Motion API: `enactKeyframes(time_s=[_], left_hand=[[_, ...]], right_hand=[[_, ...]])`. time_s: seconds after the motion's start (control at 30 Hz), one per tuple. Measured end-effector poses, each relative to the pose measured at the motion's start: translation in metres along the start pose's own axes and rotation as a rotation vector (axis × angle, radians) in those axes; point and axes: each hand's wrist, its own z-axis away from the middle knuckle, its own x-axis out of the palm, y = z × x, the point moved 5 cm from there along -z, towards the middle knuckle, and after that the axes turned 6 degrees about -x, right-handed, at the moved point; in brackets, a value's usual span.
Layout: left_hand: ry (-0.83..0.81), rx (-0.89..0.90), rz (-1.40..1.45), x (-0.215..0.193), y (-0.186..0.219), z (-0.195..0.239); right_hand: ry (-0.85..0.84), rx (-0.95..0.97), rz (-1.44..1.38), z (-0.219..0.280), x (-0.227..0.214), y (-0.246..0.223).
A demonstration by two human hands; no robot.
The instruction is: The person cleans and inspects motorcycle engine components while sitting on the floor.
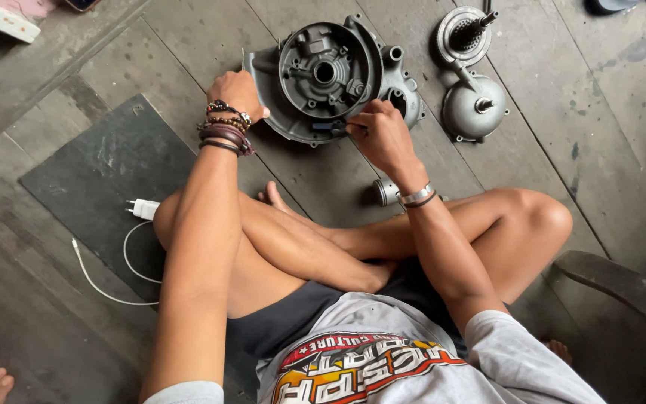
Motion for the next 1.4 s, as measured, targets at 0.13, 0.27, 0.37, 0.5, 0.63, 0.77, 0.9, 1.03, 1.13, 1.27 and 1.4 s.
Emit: enactKeyframes(time_s=[0.13,0.27,0.37,0.5,0.63,0.77,0.9,1.03,1.13,1.27,1.4], left_hand=[[0.03,0.021,-0.01,0.0,0.002,-0.002],[0.017,0.041,0.012,-0.003,0.0,0.008],[0.006,0.067,0.028,-0.008,-0.005,0.013],[0.01,0.103,0.117,-0.043,-0.011,0.048],[0.065,0.165,0.141,-0.073,-0.034,0.073],[0.049,0.353,0.443,-0.076,-0.06,0.071],[0.179,0.342,0.488,-0.059,-0.08,0.034],[0.057,0.345,0.579,-0.059,-0.062,0.039],[0.044,0.324,0.506,-0.061,-0.059,0.034],[0.017,0.327,0.507,-0.063,-0.056,0.046],[0.03,0.337,0.527,-0.06,-0.058,0.047]], right_hand=[[0.082,-0.097,0.071,-0.002,0.007,-0.016],[0.089,-0.075,0.067,0.003,0.01,-0.018],[0.049,-0.068,0.035,0.003,0.0,-0.013],[0.047,-0.048,0.074,0.008,-0.004,-0.005],[0.164,-0.119,0.149,0.009,0.008,-0.026],[0.166,-0.139,0.197,0.005,0.019,-0.03],[0.1,-0.164,0.154,0.001,-0.002,-0.036],[0.067,-0.081,0.15,0.01,-0.008,-0.026],[0.048,-0.048,0.237,0.006,-0.008,-0.032],[0.021,0.099,0.2,0.005,0.01,-0.039],[0.009,0.159,0.206,0.005,0.027,-0.032]])
